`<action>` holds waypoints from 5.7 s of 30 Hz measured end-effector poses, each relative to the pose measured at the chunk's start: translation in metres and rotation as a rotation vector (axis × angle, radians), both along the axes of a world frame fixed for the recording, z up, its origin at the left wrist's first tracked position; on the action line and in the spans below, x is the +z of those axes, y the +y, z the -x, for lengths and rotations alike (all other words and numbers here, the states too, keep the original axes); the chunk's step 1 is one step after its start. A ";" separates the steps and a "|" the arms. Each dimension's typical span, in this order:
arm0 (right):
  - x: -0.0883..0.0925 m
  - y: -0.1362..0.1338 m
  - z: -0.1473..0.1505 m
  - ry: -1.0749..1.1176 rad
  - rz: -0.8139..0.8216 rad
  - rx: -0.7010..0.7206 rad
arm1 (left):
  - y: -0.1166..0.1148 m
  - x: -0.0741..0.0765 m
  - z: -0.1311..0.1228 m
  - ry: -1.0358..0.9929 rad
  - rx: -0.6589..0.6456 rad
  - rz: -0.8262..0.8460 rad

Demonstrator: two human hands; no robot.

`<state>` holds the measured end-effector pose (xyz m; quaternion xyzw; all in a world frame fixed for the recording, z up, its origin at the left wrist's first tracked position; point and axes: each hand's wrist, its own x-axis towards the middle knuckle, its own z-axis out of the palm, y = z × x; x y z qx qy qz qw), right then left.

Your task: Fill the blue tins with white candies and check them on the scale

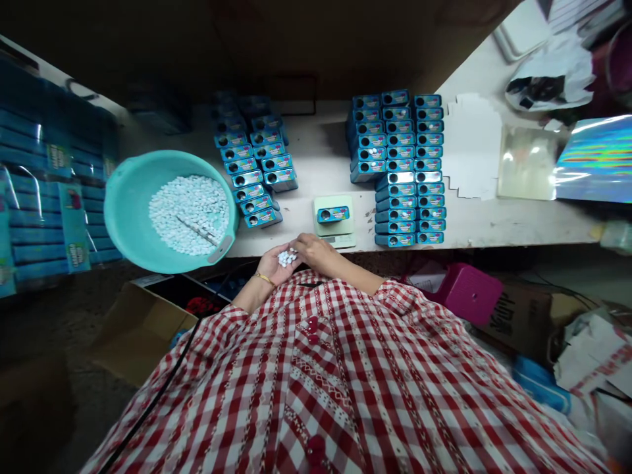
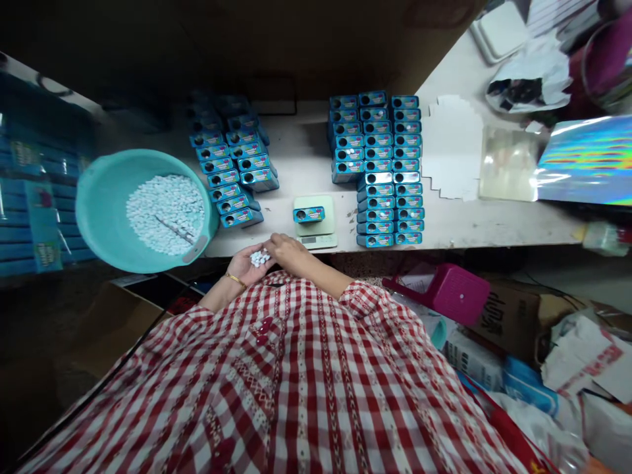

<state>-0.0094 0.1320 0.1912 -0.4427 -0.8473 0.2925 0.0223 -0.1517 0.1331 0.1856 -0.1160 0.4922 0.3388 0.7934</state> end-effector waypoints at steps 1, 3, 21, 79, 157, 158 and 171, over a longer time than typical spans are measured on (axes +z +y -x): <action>-0.003 0.004 -0.007 0.041 -0.010 -0.058 | 0.006 0.002 -0.006 0.005 -0.011 -0.027; -0.007 0.012 -0.021 0.118 -0.033 -0.164 | 0.018 0.007 -0.019 0.016 -0.032 -0.074; 0.000 0.044 -0.058 -0.098 -0.050 -0.312 | 0.034 0.005 -0.033 0.060 -0.023 -0.055; -0.006 0.050 -0.118 0.053 -0.116 -0.361 | 0.006 -0.011 0.026 0.075 -0.003 -0.024; -0.042 0.099 0.005 -0.149 -0.292 -0.136 | -0.007 -0.032 0.059 0.203 0.056 -0.064; -0.038 0.104 0.010 -0.105 -0.302 -0.142 | -0.005 -0.031 0.058 0.201 0.052 -0.063; -0.034 0.123 -0.153 -0.412 -0.365 -0.607 | 0.003 -0.026 0.054 0.224 0.024 -0.048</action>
